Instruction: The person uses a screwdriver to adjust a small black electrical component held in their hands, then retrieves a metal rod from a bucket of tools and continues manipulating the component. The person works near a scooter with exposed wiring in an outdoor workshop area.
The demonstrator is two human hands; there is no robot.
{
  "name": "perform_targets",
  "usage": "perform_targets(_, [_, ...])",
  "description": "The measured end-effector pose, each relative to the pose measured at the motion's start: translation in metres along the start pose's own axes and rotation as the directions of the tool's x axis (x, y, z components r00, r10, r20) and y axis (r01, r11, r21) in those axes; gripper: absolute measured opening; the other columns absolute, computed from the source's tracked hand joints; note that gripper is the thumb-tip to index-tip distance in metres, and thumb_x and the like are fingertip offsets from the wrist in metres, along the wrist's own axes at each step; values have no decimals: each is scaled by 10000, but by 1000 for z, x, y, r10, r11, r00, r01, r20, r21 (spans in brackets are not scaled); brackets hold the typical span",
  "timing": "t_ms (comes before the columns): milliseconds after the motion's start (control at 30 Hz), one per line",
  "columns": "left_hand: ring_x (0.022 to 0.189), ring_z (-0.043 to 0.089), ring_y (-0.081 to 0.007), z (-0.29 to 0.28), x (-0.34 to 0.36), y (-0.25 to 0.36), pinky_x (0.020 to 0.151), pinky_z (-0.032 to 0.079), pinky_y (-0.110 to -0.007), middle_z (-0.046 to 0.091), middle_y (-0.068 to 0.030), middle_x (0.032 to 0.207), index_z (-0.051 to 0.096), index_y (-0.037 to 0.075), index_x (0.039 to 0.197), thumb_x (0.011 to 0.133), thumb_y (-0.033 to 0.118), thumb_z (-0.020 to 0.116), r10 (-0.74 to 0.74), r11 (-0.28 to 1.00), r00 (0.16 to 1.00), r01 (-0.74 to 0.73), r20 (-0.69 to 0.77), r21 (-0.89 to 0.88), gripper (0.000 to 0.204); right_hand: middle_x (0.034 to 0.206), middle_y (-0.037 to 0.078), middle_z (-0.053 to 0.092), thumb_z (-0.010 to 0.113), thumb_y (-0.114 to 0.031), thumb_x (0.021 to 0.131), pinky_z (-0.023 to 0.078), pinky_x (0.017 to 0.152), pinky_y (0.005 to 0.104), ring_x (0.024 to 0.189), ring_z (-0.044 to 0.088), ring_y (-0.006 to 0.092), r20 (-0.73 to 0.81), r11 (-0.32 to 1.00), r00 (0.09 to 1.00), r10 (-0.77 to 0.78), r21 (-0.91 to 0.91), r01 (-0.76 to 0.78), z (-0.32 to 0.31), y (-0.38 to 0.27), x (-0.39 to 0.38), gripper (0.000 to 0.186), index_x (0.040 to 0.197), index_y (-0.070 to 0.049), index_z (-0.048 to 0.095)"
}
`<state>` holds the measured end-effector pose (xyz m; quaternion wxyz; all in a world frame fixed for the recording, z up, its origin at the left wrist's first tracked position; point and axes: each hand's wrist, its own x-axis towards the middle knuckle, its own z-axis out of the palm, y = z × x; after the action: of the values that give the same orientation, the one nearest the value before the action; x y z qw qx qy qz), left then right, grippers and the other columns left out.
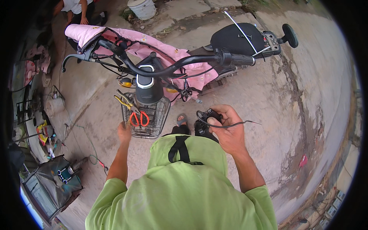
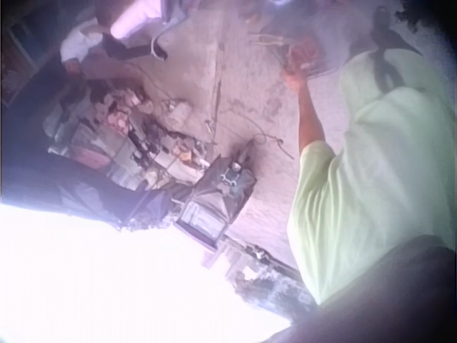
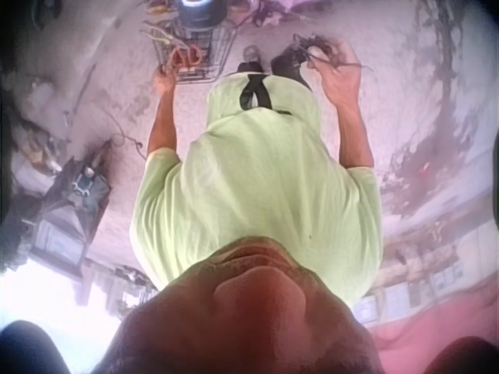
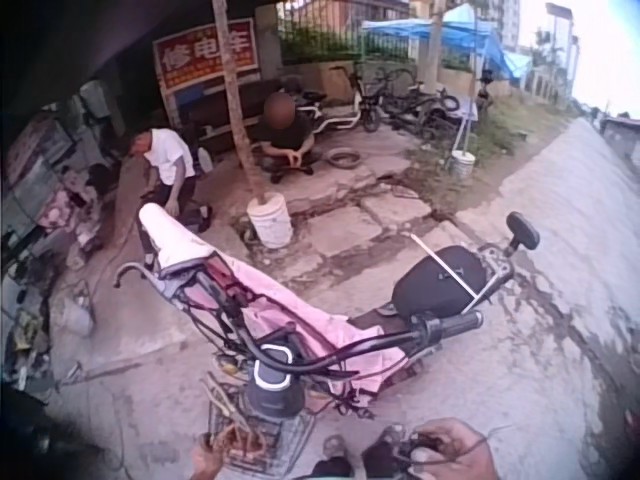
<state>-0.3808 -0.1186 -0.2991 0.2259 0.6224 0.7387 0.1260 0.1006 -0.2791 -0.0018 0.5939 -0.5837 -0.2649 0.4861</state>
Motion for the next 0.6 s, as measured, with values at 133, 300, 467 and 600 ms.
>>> perform_targets(133, [1076,691,-345,-49,-20,75,966,540,-434,714,-204,1194,700,9,1268,953,131,686,62,983,993,-78,-98,-164,338,1096,76,694,759,-57,972,554,763,288,909,661,131,-6,979,987,-159,-133,157,-1,-7,6,335,1263,35,622])
perform_targets(300, [1034,695,-267,-123,-41,239,922,545,-369,722,-167,1150,715,-3,1204,971,44,661,480,737,876,-433,-49,-519,245,1018,93,727,768,-92,952,558,787,297,900,677,131,75,915,977,-199,-343,213,-11,-18,14,305,1221,11,665])
perform_targets(467, [1154,661,-346,-175,-63,391,1021,509,-418,706,-181,1252,714,-6,1195,940,83,709,913,237,366,-837,-182,-494,270,993,108,737,753,-139,971,560,790,305,871,682,140,208,889,972,-105,-418,186,-8,-46,23,302,1220,9,666])
perform_targets(600, [1056,675,-341,-155,-52,442,926,533,-444,709,-138,1140,732,27,1182,946,129,744,986,77,140,-869,-92,-489,258,1028,135,745,745,-116,960,567,815,339,891,704,187,257,857,966,-25,-492,153,-9,-65,23,308,1228,9,658])
